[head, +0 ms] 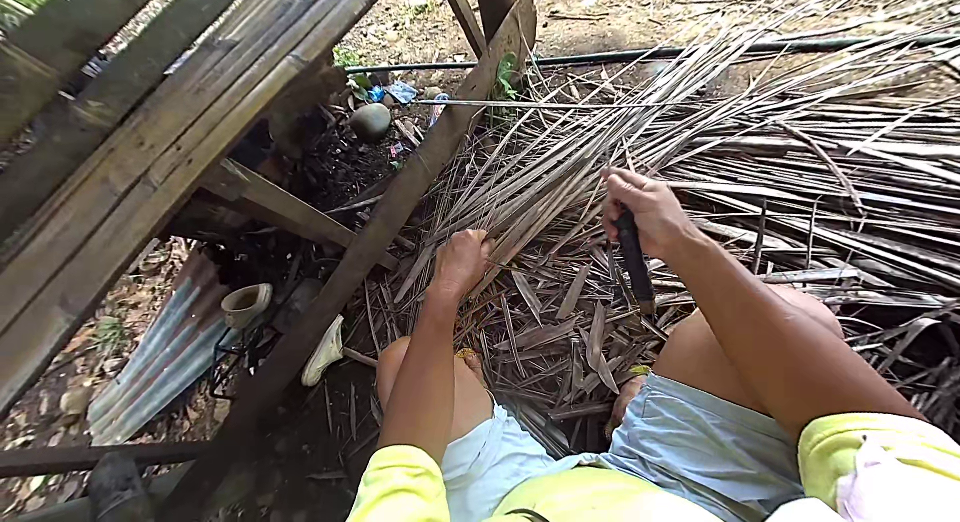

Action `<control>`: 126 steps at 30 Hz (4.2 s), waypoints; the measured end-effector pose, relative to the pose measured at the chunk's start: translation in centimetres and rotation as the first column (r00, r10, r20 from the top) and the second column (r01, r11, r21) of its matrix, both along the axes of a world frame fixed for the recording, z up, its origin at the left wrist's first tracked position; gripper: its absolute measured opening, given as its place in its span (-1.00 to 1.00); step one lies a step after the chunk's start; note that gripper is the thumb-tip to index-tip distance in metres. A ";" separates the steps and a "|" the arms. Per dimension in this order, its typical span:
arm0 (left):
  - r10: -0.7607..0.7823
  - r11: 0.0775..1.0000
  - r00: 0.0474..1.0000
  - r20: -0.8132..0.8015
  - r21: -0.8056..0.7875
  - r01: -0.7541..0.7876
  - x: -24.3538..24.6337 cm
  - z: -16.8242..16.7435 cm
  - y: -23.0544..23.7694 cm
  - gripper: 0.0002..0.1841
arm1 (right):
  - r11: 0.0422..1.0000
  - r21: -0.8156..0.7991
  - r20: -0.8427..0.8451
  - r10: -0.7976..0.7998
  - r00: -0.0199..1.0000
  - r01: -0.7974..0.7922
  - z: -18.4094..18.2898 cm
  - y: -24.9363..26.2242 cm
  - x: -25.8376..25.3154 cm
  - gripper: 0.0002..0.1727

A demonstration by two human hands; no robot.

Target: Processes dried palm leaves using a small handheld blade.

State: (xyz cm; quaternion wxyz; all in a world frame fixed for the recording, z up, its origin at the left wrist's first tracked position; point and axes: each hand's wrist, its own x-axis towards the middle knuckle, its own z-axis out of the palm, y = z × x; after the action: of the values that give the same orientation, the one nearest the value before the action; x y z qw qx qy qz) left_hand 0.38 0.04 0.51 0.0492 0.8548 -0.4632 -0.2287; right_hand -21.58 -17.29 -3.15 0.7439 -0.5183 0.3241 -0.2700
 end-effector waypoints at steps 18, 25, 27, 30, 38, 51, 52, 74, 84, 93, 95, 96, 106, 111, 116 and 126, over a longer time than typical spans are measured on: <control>-0.077 0.993 0.997 0.004 -0.090 0.077 -2.8 -1.4 -2.4 -0.70 | 0.899 -0.009 -0.063 0.437 0.897 -0.438 -2.5 5.7 4.1 -0.40; -0.115 0.983 0.988 0.106 -0.133 0.129 -4.2 -1.7 -2.0 -0.68 | 0.927 -0.098 -0.137 0.348 0.928 -0.362 -2.8 5.5 4.8 -0.62; -0.111 0.984 0.988 0.108 -0.128 0.124 -4.6 -1.7 -2.1 -0.67 | 0.908 -0.220 -0.229 0.307 0.924 -0.356 -3.2 5.2 5.1 -0.65; -0.107 0.987 0.988 0.112 -0.107 0.119 -4.9 -1.6 -2.3 -0.66 | 0.810 -0.442 -0.425 0.188 0.886 -0.384 -3.6 4.8 5.5 -0.63; -0.073 0.970 0.992 0.103 -0.222 0.095 -3.0 -1.6 -2.5 -0.67 | 0.839 -0.317 -0.288 0.358 0.888 -0.442 -1.9 4.8 4.4 -0.50; -0.100 0.974 0.988 0.117 -0.191 0.121 -4.3 -1.3 -2.3 -0.66 | 0.684 -0.559 -0.577 0.087 0.812 -0.469 -2.1 2.5 4.2 -0.39; -0.097 0.978 0.987 0.127 -0.173 0.118 -4.4 -1.2 -2.4 -0.66 | 0.670 -0.573 -0.604 0.044 0.796 -0.472 -2.0 2.4 4.2 -0.39; -0.037 0.986 0.979 -0.200 -0.167 0.003 -1.4 -0.9 -2.7 -0.64 | 0.865 -0.379 -0.332 0.205 0.921 -0.329 -2.2 3.1 2.7 -0.36; -0.072 0.968 0.727 -0.683 -0.224 -0.115 -0.6 -0.3 -2.1 -0.75 | 0.963 -0.259 -0.087 0.050 0.995 -0.071 -2.4 -0.5 1.6 -0.44; -0.090 0.984 0.836 -0.542 -0.178 -0.010 0.7 0.0 -0.5 -0.71 | 0.936 -0.196 -0.089 -0.315 0.945 0.293 -1.4 -5.9 -1.6 -0.47; -0.103 0.983 0.921 -0.376 -0.179 0.037 0.6 -0.3 -0.6 -0.67 | 0.946 -0.269 -0.185 -0.233 0.955 0.179 -1.2 -4.2 -1.2 -0.46; -0.110 0.982 0.955 -0.276 -0.177 0.062 0.2 -0.4 -0.8 -0.65 | 0.955 -0.285 -0.248 -0.152 0.957 0.078 -1.1 -2.7 -0.6 -0.46; -0.150 0.958 0.960 0.236 -0.207 0.201 -4.5 -1.5 -1.4 -0.71 | 0.944 -0.200 -0.187 0.225 0.956 -0.261 -2.3 3.2 3.0 -0.40; -0.143 0.962 0.957 0.252 -0.192 0.194 -4.7 -0.9 -1.3 -0.70 | 0.953 -0.246 -0.208 0.125 0.970 -0.176 -2.2 1.9 3.0 -0.44; -0.193 0.947 0.962 0.192 -0.220 0.234 -3.7 -0.9 -0.5 -0.71 | 0.993 -0.106 -0.167 -0.076 0.983 0.059 -1.6 -2.4 1.5 -0.46; -0.080 0.970 0.990 0.120 -0.218 0.105 -0.4 0.6 1.0 -0.67 | 0.855 -0.126 -0.052 -0.511 0.858 0.502 -0.5 -7.3 -2.8 -0.56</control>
State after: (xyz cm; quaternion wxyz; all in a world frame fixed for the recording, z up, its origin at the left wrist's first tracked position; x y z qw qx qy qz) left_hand -0.01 1.04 1.16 0.1085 0.8326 -0.5274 -0.1297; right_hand -24.34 -24.60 -3.60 0.6032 -0.4649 0.4651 -0.4514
